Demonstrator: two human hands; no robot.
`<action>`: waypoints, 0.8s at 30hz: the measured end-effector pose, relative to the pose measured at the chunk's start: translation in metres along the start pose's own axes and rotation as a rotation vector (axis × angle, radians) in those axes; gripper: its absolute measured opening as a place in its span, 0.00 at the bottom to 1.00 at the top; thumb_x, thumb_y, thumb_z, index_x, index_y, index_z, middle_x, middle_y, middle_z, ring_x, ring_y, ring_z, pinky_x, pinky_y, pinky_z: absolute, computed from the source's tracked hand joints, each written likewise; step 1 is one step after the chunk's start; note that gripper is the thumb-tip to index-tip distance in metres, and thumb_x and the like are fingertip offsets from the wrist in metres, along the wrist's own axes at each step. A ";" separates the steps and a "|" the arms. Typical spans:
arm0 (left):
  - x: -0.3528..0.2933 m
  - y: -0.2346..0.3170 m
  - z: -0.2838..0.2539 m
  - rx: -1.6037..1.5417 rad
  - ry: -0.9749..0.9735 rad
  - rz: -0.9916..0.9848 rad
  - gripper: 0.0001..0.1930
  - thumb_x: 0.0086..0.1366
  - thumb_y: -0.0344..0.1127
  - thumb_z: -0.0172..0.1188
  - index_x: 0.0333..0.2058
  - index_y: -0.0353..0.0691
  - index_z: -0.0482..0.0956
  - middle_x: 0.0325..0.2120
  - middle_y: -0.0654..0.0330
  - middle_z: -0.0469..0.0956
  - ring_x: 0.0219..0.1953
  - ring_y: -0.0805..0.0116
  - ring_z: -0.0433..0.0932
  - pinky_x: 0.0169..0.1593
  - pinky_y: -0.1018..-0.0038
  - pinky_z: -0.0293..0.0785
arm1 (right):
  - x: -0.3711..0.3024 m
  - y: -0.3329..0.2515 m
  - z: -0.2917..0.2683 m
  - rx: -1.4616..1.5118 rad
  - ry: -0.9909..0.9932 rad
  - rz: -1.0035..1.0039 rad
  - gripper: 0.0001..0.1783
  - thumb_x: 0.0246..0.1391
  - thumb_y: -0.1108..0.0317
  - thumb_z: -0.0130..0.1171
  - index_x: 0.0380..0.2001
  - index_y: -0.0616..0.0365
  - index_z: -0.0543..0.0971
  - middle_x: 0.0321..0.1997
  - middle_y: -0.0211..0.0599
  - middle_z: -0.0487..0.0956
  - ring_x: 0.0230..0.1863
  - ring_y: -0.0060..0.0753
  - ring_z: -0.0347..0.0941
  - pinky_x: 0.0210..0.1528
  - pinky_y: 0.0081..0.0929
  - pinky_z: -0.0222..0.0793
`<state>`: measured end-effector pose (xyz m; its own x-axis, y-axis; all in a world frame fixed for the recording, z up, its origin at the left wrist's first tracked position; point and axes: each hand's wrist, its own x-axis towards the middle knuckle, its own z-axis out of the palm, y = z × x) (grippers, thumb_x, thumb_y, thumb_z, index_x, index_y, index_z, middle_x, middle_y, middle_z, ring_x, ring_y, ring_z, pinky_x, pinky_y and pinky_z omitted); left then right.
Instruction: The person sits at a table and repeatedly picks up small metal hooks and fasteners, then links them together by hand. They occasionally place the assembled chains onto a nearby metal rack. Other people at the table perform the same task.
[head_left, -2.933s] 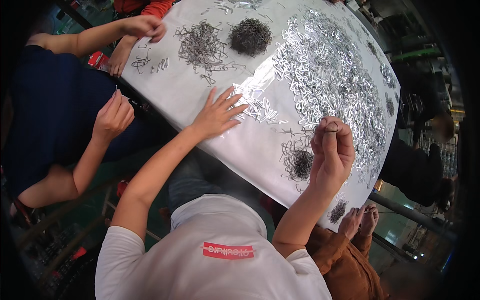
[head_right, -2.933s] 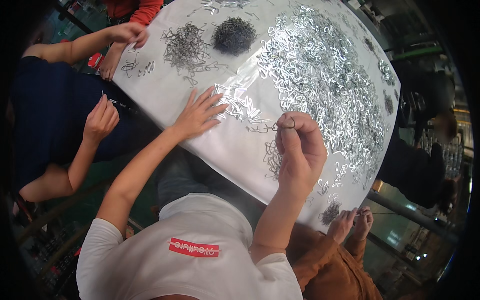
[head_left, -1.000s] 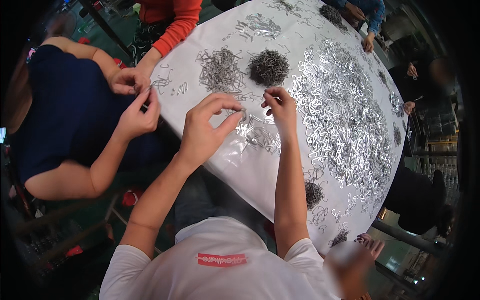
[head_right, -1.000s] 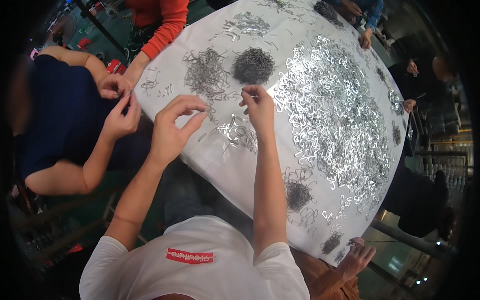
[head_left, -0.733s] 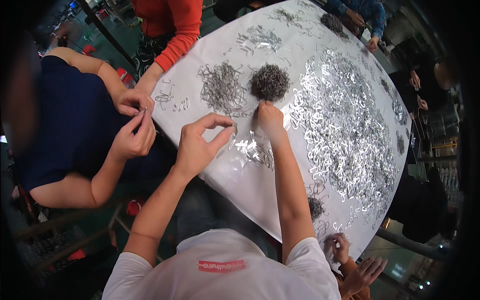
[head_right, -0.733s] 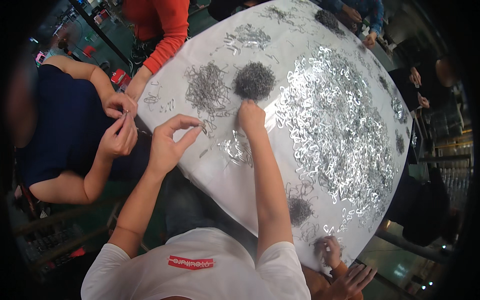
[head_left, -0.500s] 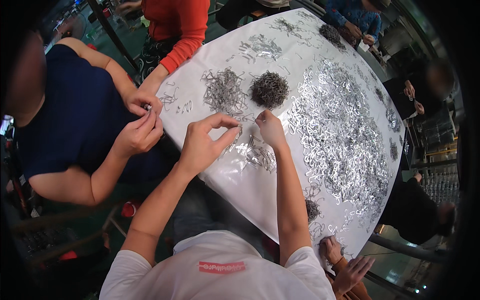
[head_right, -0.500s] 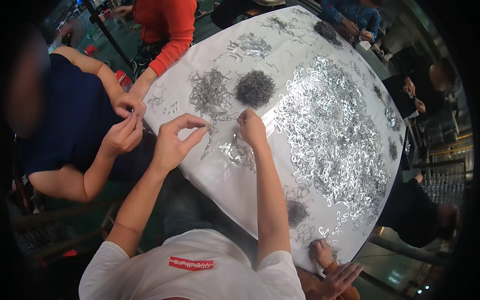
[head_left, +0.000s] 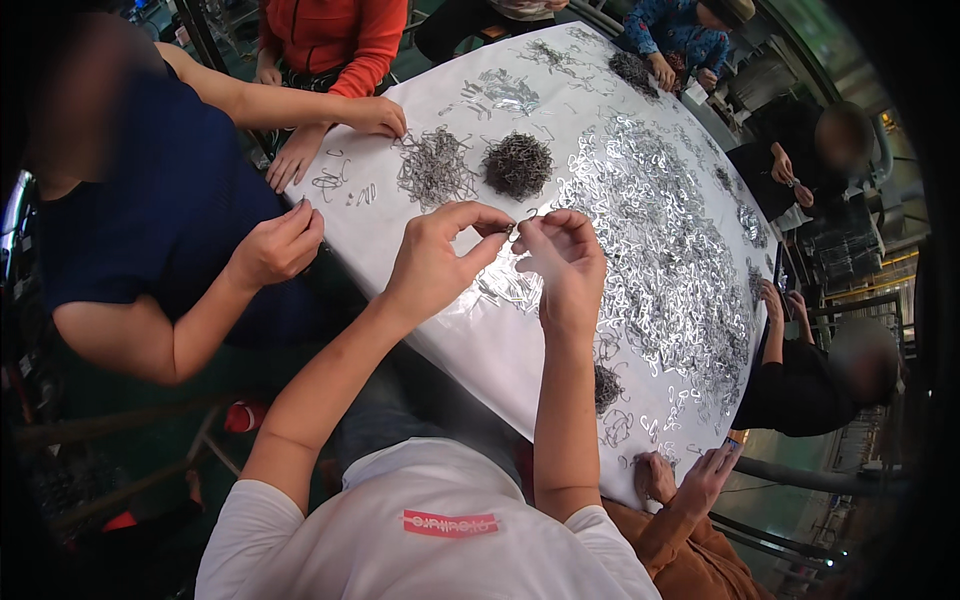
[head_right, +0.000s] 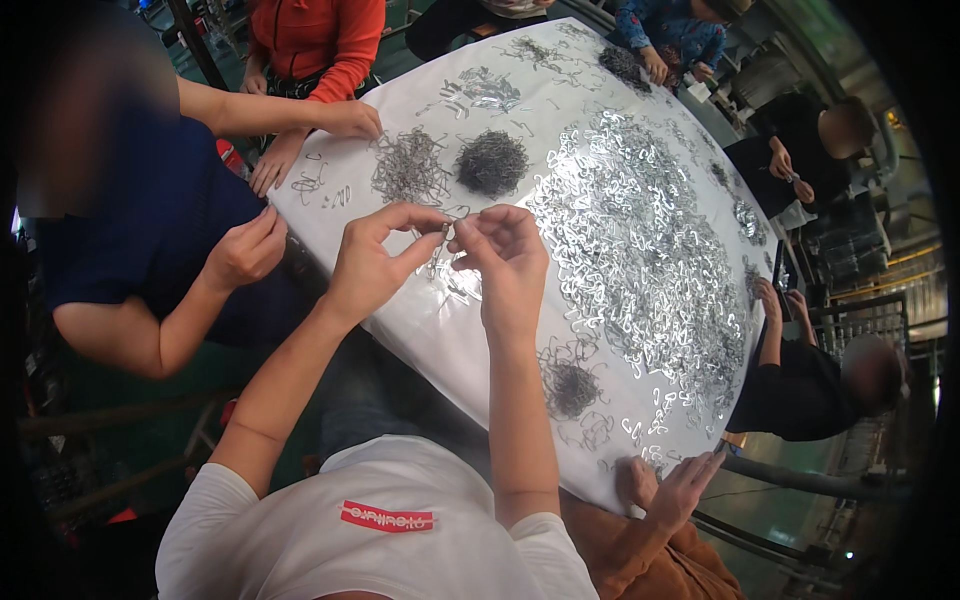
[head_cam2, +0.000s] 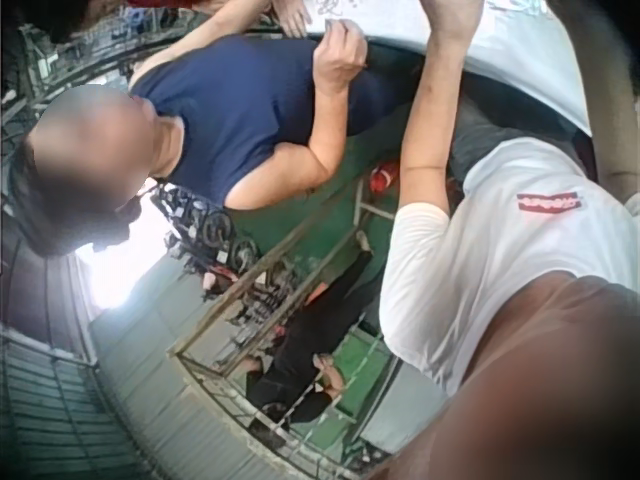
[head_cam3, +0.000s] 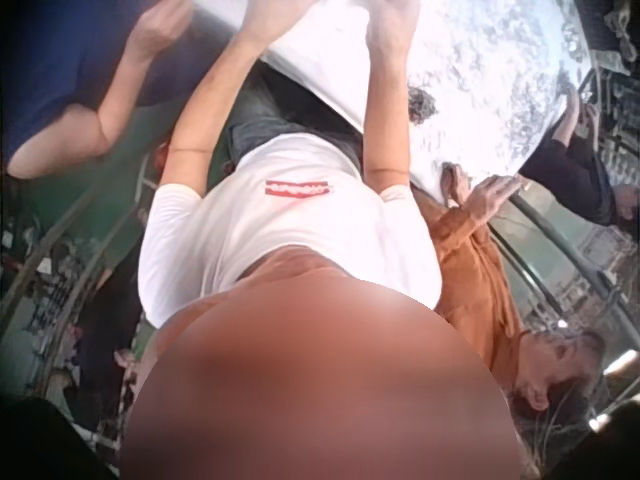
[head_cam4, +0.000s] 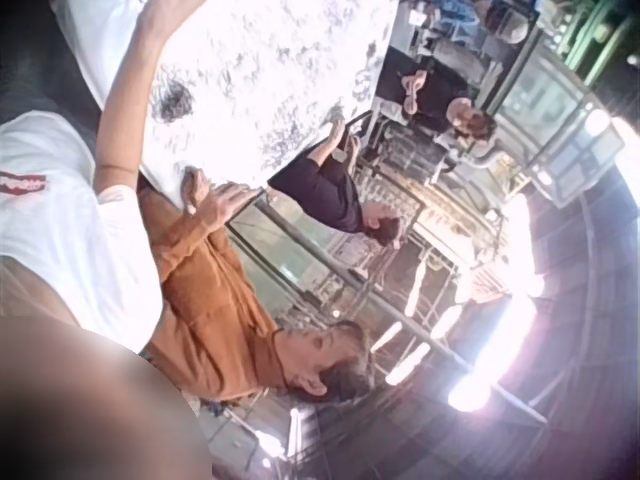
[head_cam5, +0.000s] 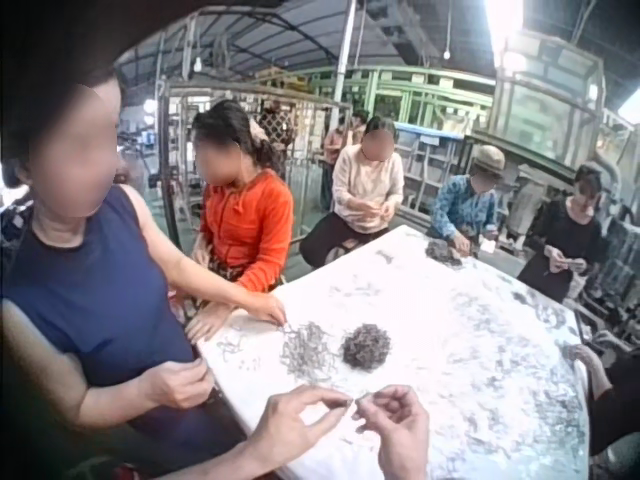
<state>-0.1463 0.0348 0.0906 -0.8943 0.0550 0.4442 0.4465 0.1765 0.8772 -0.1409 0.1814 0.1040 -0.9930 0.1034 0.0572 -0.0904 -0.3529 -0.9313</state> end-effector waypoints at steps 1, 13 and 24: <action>-0.001 0.001 0.001 0.006 0.012 0.042 0.08 0.55 0.24 0.62 0.35 0.36 0.81 0.30 0.59 0.82 0.33 0.68 0.80 0.38 0.74 0.73 | -0.002 -0.001 0.001 -0.001 0.006 -0.022 0.12 0.52 0.78 0.62 0.37 0.61 0.70 0.33 0.36 0.77 0.30 0.25 0.76 0.27 0.18 0.74; -0.014 0.005 0.010 0.320 0.096 0.381 0.14 0.52 0.25 0.65 0.39 0.41 0.79 0.31 0.61 0.80 0.34 0.62 0.77 0.42 0.68 0.69 | -0.022 -0.004 0.012 -0.053 0.148 -0.169 0.11 0.52 0.79 0.61 0.35 0.61 0.69 0.33 0.38 0.78 0.30 0.26 0.77 0.29 0.21 0.77; -0.056 -0.147 0.020 0.675 -0.120 -0.057 0.12 0.57 0.31 0.61 0.42 0.40 0.79 0.32 0.58 0.79 0.38 0.61 0.75 0.43 0.66 0.70 | -0.031 -0.010 0.003 -0.037 0.171 -0.254 0.12 0.52 0.79 0.62 0.35 0.59 0.69 0.33 0.39 0.79 0.30 0.27 0.78 0.29 0.21 0.76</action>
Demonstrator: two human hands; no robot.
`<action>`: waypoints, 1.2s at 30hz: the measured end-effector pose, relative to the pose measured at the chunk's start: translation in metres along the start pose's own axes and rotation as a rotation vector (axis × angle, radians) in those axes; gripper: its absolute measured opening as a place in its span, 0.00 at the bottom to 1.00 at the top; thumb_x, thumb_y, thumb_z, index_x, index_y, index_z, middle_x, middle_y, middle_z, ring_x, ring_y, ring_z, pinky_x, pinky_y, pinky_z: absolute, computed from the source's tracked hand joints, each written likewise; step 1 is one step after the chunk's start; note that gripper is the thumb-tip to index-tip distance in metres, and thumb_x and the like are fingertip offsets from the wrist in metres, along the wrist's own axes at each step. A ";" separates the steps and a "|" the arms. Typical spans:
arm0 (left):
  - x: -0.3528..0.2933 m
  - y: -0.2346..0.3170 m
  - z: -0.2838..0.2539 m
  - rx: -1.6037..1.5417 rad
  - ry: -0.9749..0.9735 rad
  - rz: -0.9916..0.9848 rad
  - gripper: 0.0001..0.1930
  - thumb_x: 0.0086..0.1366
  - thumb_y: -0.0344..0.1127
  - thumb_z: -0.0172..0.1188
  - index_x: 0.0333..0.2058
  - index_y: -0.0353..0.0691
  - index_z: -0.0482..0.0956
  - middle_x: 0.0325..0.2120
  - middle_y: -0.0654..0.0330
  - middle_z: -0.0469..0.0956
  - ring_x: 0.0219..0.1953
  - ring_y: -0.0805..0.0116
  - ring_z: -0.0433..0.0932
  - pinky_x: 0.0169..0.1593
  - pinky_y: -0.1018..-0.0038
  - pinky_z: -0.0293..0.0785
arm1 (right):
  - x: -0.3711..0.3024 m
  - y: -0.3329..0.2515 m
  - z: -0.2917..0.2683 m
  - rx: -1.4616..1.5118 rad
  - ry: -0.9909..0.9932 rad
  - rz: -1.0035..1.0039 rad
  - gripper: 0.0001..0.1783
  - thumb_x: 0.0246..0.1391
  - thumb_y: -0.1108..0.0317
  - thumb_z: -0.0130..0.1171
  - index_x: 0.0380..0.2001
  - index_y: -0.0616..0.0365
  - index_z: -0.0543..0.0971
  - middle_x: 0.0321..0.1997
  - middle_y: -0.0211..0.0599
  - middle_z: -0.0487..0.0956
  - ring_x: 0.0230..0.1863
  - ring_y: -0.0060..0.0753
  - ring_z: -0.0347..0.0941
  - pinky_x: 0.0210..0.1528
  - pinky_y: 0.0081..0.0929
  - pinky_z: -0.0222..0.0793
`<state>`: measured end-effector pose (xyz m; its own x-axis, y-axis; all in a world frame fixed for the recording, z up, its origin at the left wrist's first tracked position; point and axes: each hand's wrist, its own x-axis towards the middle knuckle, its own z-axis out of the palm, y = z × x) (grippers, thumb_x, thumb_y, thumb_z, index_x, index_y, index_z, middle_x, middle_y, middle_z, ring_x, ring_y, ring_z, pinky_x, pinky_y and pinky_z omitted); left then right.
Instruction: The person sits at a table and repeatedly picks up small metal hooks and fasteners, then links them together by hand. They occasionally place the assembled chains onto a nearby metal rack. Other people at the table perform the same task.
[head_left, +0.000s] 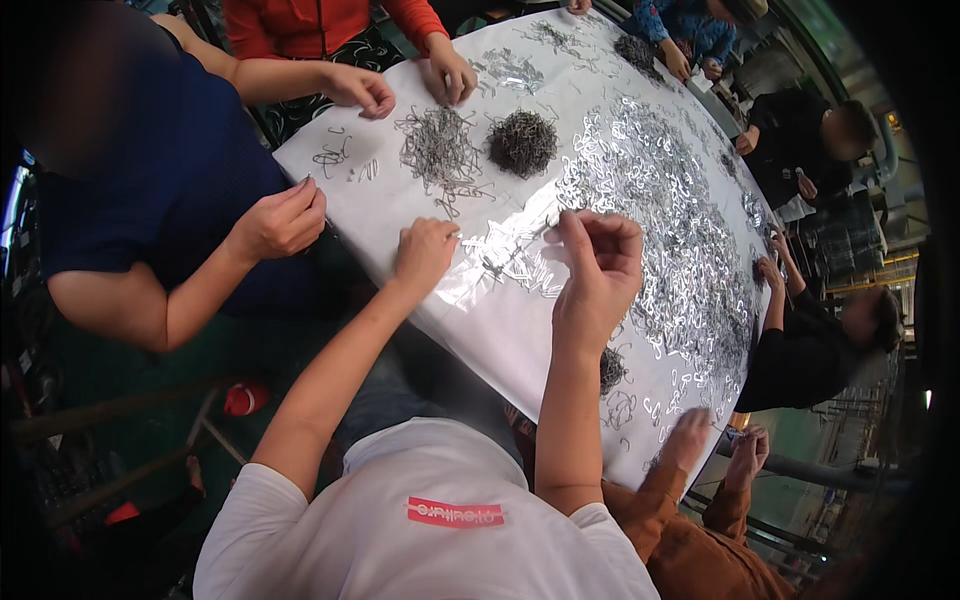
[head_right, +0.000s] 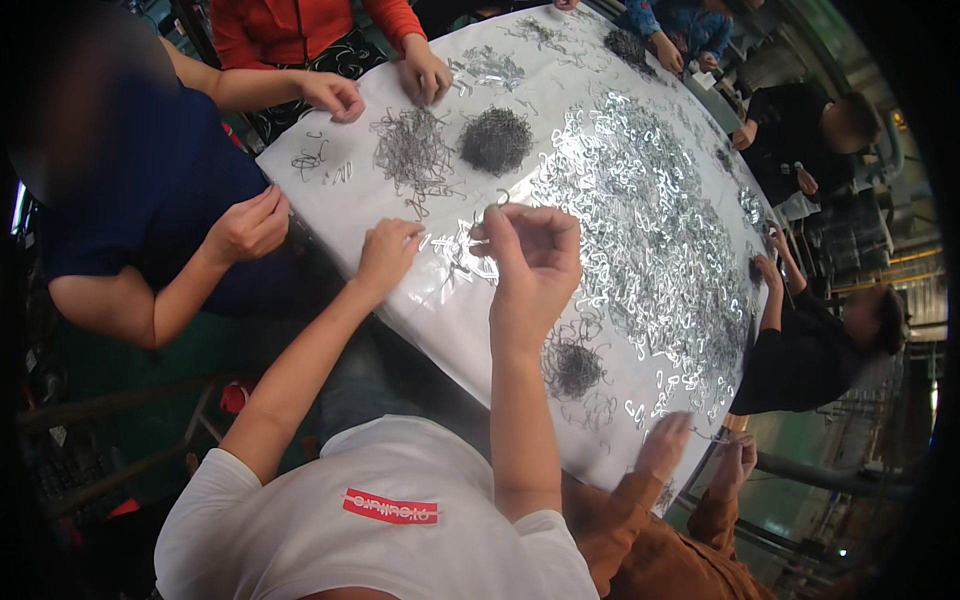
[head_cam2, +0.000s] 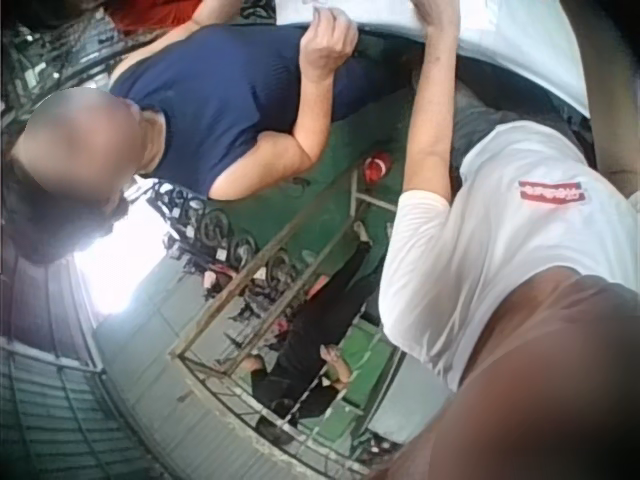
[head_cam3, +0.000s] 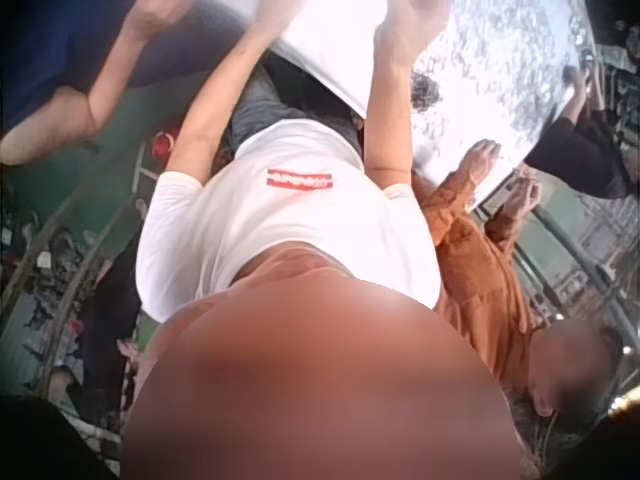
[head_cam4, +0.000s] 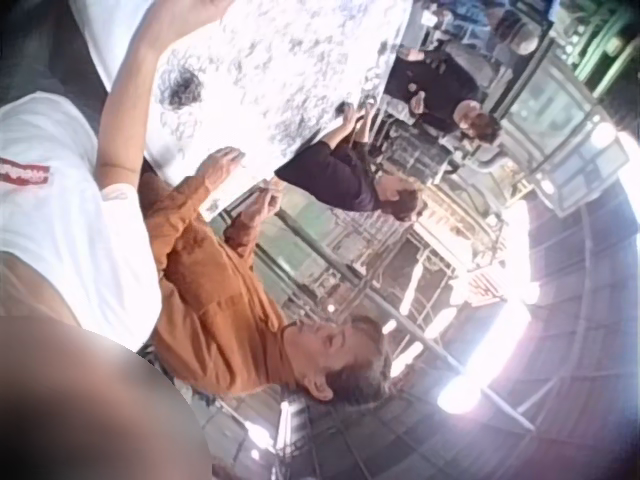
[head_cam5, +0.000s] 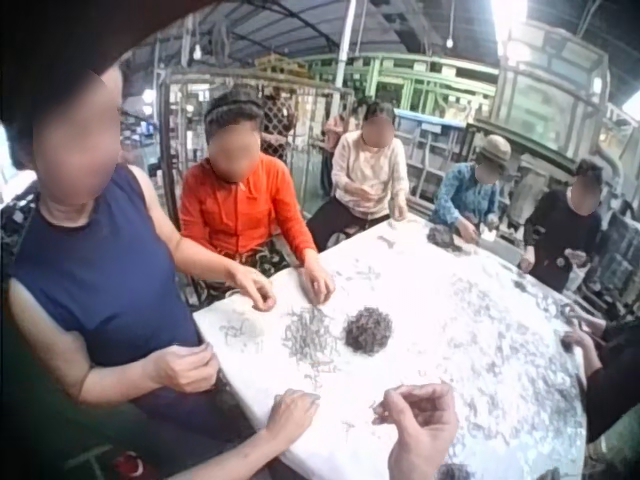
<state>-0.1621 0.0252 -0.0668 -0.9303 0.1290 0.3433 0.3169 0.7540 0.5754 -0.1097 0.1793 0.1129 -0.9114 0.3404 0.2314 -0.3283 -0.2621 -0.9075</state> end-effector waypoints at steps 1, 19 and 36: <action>-0.010 -0.005 0.013 0.094 -0.033 0.027 0.13 0.57 0.31 0.60 0.42 0.40 0.79 0.33 0.58 0.78 0.39 0.62 0.74 0.44 0.66 0.70 | -0.001 -0.001 -0.002 -0.010 0.001 -0.010 0.12 0.52 0.79 0.62 0.35 0.59 0.69 0.33 0.39 0.79 0.30 0.27 0.78 0.29 0.21 0.76; 0.058 0.052 -0.054 -0.705 0.009 -0.209 0.08 0.59 0.31 0.63 0.35 0.34 0.81 0.28 0.57 0.82 0.31 0.71 0.81 0.38 0.77 0.75 | -0.002 0.012 -0.004 -0.011 -0.062 0.000 0.11 0.52 0.81 0.61 0.33 0.60 0.68 0.34 0.38 0.78 0.32 0.23 0.76 0.30 0.19 0.75; 0.061 0.127 -0.123 -1.009 -0.023 -0.139 0.07 0.59 0.30 0.64 0.34 0.33 0.82 0.27 0.60 0.83 0.31 0.78 0.80 0.37 0.81 0.75 | 0.000 0.016 0.006 -0.302 -0.036 -0.197 0.09 0.52 0.78 0.63 0.32 0.62 0.72 0.31 0.34 0.78 0.29 0.21 0.76 0.30 0.17 0.74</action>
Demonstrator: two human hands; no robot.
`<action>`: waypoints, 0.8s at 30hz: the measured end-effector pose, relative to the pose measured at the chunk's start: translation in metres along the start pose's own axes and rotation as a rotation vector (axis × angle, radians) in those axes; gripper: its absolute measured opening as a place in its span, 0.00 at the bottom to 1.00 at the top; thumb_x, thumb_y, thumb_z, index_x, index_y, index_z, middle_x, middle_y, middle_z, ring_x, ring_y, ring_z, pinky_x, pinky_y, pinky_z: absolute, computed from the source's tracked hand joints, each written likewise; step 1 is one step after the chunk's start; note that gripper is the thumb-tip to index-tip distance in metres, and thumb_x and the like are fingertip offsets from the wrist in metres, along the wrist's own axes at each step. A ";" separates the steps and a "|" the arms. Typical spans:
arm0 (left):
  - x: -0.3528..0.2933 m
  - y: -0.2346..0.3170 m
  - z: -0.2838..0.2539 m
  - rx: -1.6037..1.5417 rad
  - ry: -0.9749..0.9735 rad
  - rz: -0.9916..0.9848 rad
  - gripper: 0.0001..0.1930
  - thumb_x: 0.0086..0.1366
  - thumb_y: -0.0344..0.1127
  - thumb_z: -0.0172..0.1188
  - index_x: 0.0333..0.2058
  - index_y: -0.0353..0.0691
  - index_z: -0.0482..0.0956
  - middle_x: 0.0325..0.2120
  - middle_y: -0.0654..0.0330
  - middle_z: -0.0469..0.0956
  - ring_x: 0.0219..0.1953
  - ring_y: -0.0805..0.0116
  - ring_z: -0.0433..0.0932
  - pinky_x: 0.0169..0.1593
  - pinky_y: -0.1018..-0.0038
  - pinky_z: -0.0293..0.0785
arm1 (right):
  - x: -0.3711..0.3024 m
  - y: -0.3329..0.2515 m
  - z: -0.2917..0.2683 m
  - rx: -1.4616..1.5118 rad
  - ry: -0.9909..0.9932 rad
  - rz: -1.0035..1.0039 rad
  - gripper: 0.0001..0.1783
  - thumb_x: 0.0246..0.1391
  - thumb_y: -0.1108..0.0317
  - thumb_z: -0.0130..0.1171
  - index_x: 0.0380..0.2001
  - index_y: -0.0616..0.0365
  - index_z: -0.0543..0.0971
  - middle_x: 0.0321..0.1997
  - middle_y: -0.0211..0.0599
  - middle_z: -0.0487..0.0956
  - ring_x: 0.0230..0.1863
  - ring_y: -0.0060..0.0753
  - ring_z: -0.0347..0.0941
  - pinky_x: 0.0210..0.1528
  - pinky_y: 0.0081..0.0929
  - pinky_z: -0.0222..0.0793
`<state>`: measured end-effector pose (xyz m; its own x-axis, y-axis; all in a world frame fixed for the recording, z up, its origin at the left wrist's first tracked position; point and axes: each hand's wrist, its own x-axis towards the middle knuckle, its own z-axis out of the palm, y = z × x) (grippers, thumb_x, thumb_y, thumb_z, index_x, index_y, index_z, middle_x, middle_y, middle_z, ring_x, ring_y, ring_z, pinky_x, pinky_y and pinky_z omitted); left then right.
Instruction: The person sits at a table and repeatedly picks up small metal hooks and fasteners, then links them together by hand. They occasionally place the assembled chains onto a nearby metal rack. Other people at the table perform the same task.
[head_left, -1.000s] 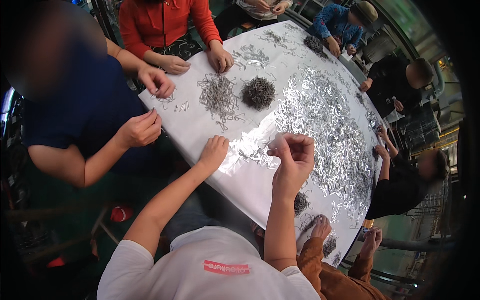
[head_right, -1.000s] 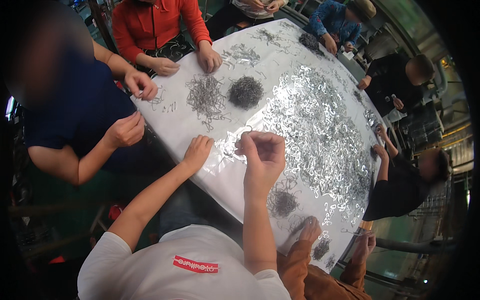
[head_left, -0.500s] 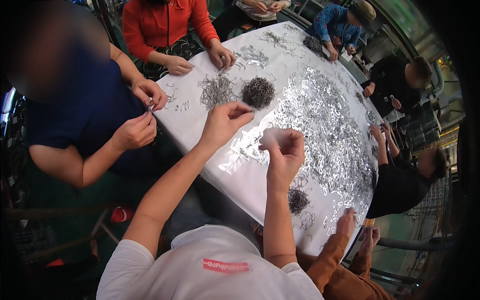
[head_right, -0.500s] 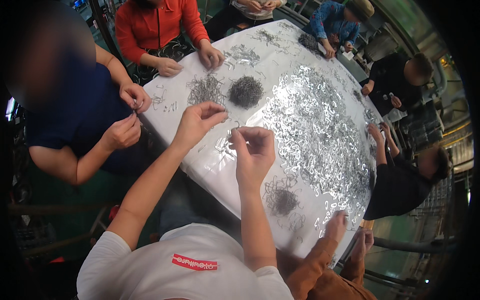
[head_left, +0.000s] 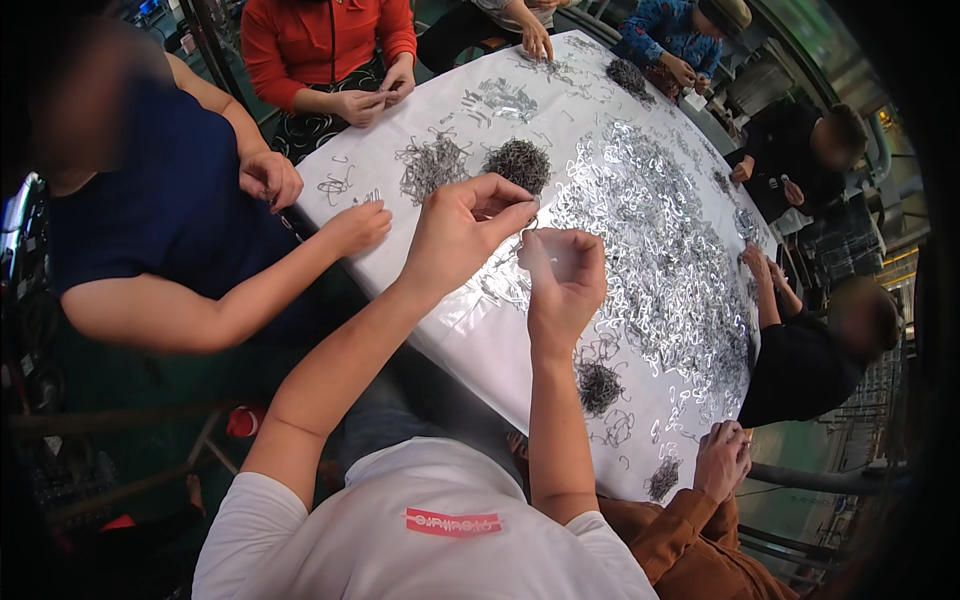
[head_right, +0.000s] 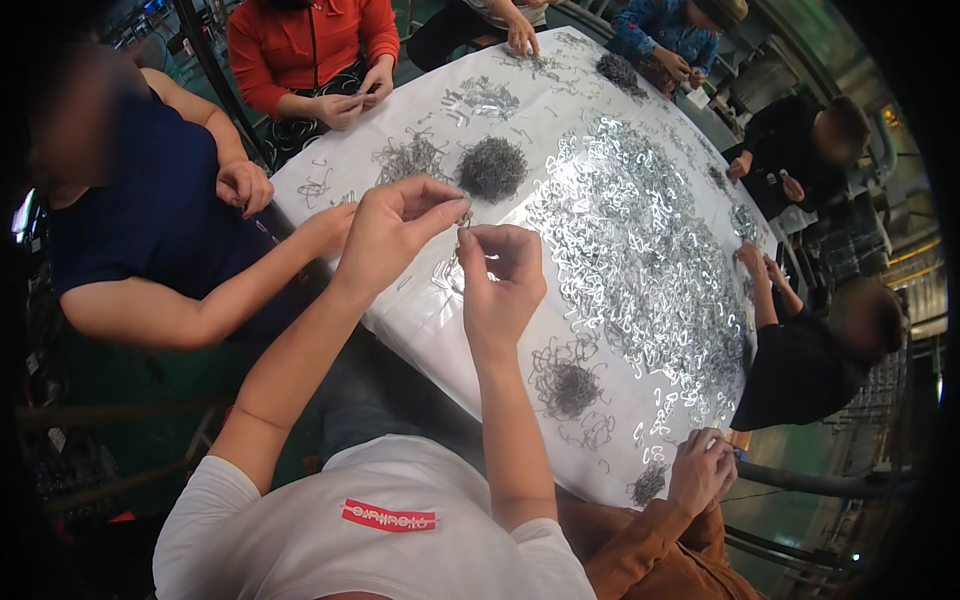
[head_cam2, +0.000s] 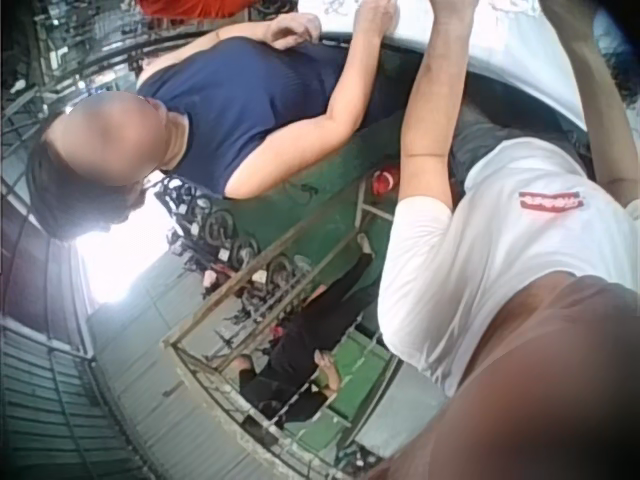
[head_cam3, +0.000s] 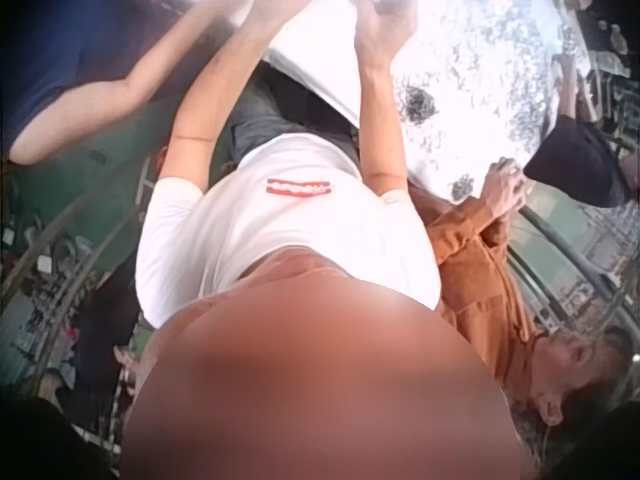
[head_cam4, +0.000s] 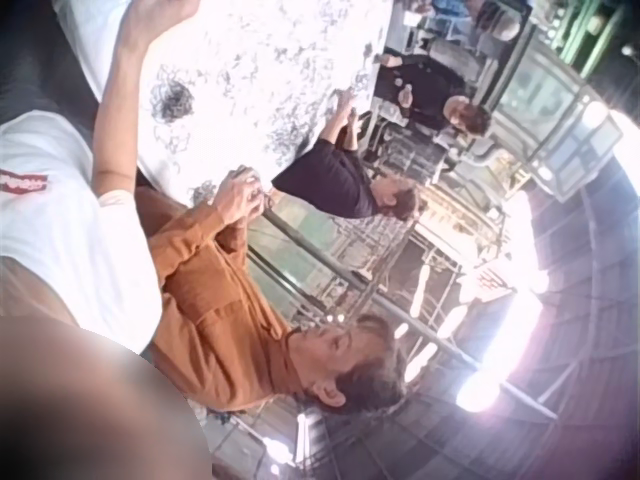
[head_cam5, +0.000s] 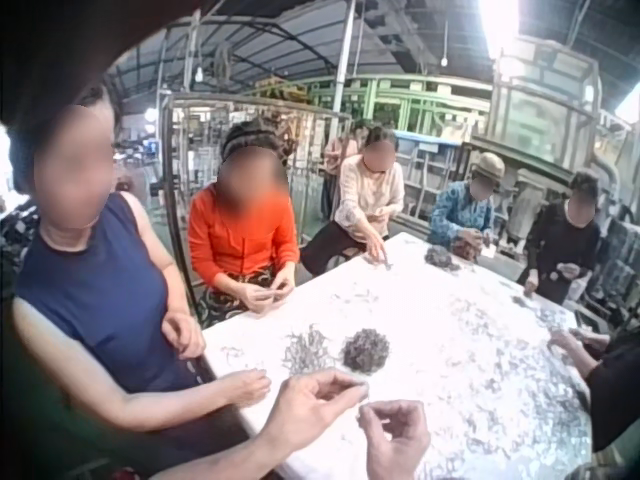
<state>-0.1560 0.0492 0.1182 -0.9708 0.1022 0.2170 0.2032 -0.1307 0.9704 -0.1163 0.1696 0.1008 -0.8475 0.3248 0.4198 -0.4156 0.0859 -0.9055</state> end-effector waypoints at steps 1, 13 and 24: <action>0.000 0.000 0.000 0.023 0.005 0.020 0.07 0.59 0.31 0.64 0.34 0.33 0.82 0.27 0.60 0.83 0.31 0.78 0.80 0.36 0.81 0.75 | 0.000 0.001 0.001 0.000 0.002 -0.024 0.09 0.52 0.78 0.63 0.32 0.62 0.72 0.30 0.34 0.78 0.29 0.21 0.76 0.30 0.17 0.74; 0.000 0.012 0.004 0.121 0.041 0.173 0.07 0.57 0.35 0.65 0.33 0.40 0.83 0.31 0.66 0.81 0.35 0.76 0.79 0.40 0.75 0.69 | -0.010 0.040 -0.041 -0.318 -0.172 0.039 0.12 0.49 0.75 0.64 0.39 0.60 0.77 0.37 0.35 0.75 0.31 0.22 0.74 0.29 0.20 0.70; -0.004 0.032 0.005 0.114 0.048 0.241 0.09 0.56 0.38 0.66 0.33 0.42 0.84 0.31 0.65 0.82 0.34 0.76 0.79 0.41 0.75 0.69 | -0.049 0.102 -0.032 -0.270 -0.314 0.308 0.17 0.43 0.69 0.70 0.39 0.59 0.82 0.31 0.33 0.75 0.28 0.23 0.68 0.33 0.22 0.67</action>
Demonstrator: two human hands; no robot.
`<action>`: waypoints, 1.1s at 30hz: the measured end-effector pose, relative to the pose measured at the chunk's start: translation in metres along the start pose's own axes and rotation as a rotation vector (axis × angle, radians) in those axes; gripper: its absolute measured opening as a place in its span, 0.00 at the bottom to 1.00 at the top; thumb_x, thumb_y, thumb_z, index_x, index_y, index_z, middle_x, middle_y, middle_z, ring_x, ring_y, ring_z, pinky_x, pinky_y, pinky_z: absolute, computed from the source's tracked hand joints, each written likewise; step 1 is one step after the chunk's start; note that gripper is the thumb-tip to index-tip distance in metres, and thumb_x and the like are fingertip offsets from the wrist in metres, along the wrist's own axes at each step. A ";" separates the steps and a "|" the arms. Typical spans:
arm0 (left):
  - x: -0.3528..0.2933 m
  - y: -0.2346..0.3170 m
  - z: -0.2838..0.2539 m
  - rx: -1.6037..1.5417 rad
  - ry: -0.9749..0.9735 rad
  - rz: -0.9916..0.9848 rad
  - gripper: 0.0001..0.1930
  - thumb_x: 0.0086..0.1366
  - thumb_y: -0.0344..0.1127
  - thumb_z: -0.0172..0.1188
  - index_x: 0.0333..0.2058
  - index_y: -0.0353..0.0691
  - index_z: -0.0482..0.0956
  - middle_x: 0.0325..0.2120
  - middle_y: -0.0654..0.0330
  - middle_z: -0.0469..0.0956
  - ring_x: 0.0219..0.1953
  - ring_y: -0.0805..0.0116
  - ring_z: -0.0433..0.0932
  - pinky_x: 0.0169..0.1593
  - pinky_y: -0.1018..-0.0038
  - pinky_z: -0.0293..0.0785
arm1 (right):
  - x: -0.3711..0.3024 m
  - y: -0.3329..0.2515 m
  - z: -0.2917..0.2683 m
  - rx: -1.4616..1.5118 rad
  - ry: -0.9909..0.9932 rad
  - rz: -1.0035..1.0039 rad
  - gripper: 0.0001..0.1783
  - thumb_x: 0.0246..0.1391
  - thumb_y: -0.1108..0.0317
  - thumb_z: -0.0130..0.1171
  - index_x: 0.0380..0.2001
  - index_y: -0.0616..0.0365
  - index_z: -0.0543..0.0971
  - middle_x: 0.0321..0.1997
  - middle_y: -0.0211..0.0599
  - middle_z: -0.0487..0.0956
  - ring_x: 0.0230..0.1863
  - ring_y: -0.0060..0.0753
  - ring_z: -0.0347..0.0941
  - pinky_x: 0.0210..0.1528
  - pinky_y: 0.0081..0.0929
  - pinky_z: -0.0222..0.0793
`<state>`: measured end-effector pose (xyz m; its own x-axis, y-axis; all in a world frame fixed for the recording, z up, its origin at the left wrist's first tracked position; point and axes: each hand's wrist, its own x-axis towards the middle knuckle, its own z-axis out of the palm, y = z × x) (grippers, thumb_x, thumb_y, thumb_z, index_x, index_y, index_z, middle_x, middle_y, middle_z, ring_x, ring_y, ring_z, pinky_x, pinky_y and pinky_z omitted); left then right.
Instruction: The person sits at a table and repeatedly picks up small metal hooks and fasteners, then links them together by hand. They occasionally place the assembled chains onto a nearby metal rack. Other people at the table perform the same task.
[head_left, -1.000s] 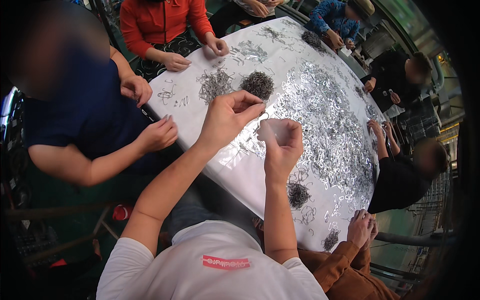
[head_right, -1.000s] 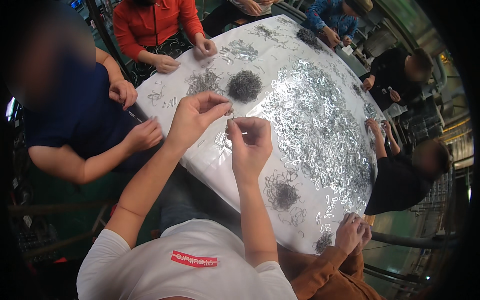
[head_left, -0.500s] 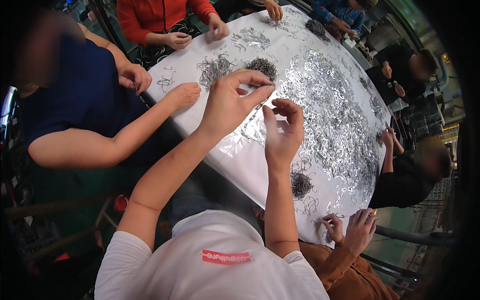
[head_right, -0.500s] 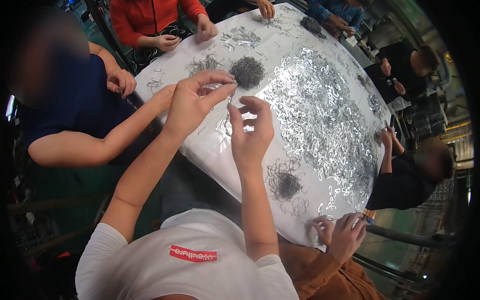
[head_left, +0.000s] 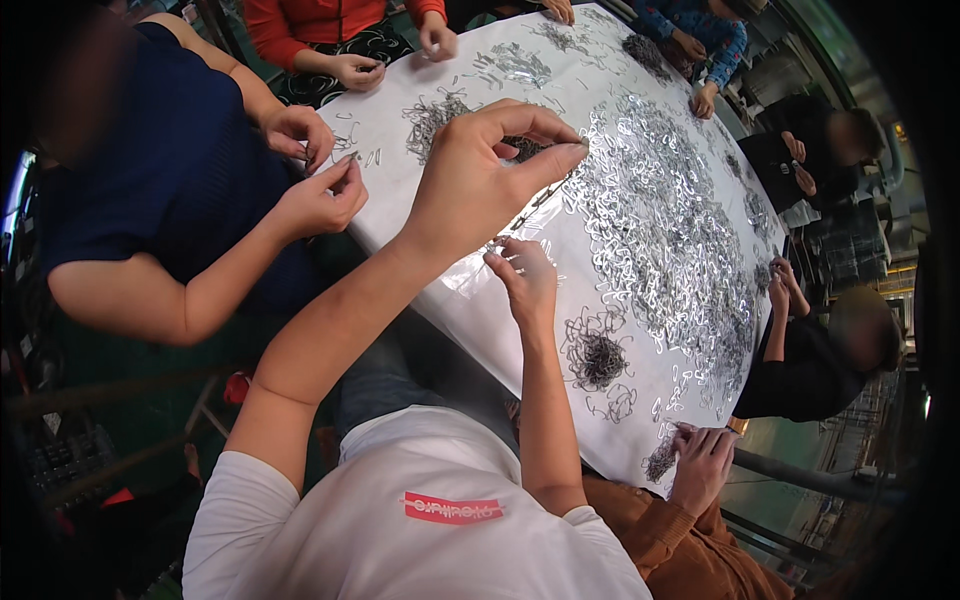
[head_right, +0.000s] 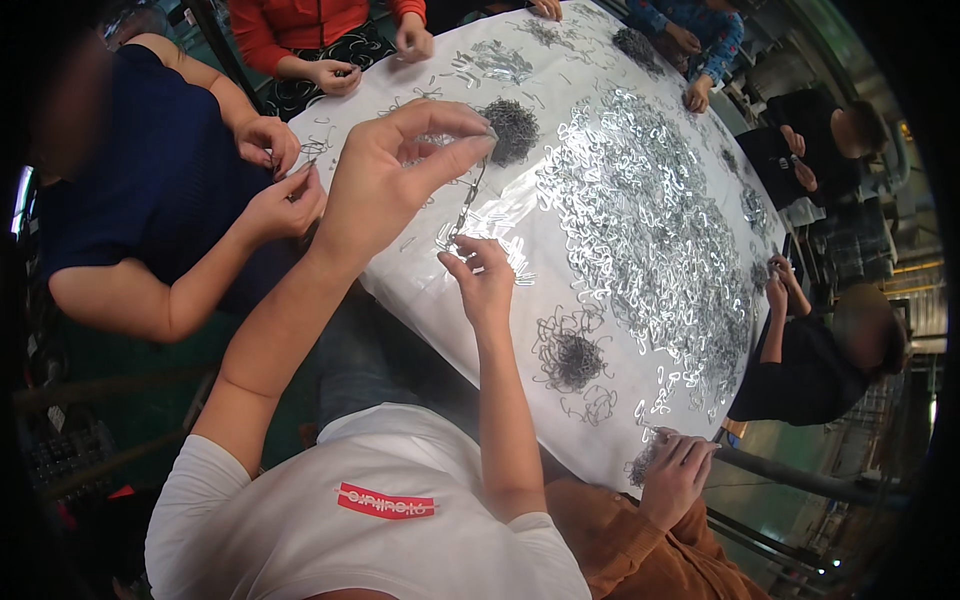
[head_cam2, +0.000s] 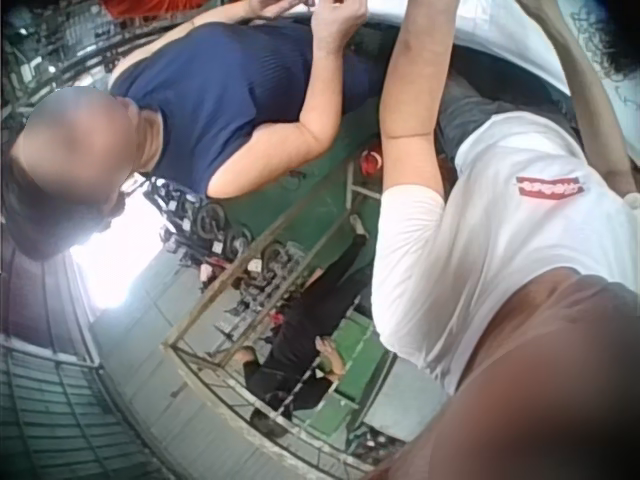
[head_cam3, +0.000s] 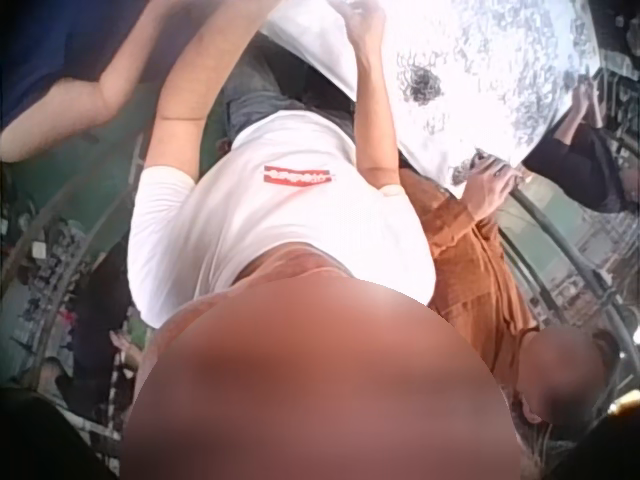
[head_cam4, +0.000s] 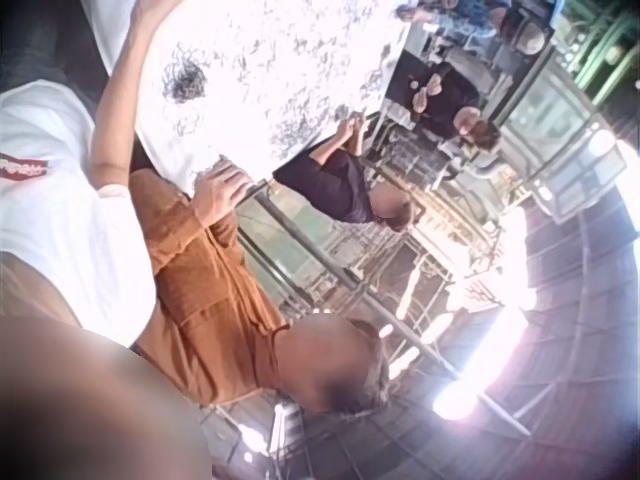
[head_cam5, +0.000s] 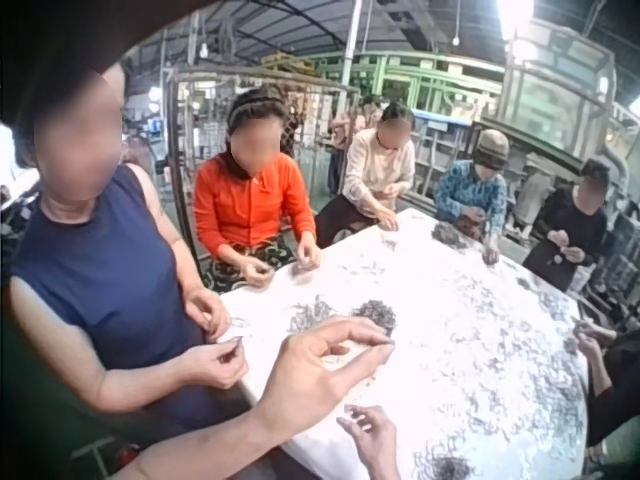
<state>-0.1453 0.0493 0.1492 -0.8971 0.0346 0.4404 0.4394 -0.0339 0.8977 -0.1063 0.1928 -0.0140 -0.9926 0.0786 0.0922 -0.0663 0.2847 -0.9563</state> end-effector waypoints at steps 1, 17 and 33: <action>0.000 0.000 0.000 -0.004 0.009 0.011 0.09 0.56 0.38 0.66 0.33 0.42 0.84 0.31 0.65 0.83 0.34 0.76 0.79 0.41 0.75 0.69 | 0.000 0.000 0.002 0.014 0.004 -0.008 0.16 0.43 0.69 0.70 0.38 0.59 0.83 0.31 0.33 0.75 0.28 0.23 0.68 0.34 0.22 0.66; 0.004 -0.001 -0.006 -0.037 0.061 0.057 0.08 0.56 0.38 0.67 0.32 0.41 0.85 0.28 0.67 0.83 0.31 0.79 0.78 0.39 0.78 0.68 | -0.012 -0.017 -0.014 0.132 0.048 0.043 0.07 0.47 0.72 0.67 0.31 0.63 0.84 0.31 0.32 0.81 0.33 0.21 0.72 0.37 0.20 0.65; -0.008 0.000 -0.021 0.087 0.056 -0.001 0.08 0.56 0.34 0.67 0.34 0.40 0.84 0.34 0.63 0.82 0.36 0.73 0.79 0.40 0.74 0.71 | 0.010 -0.114 -0.041 0.442 0.098 -0.079 0.17 0.47 0.79 0.66 0.43 0.66 0.79 0.30 0.31 0.80 0.29 0.17 0.73 0.34 0.14 0.68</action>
<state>-0.1392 0.0277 0.1455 -0.8976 -0.0214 0.4403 0.4388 0.0531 0.8970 -0.1041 0.1999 0.1073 -0.9699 0.1688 0.1753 -0.1996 -0.1394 -0.9699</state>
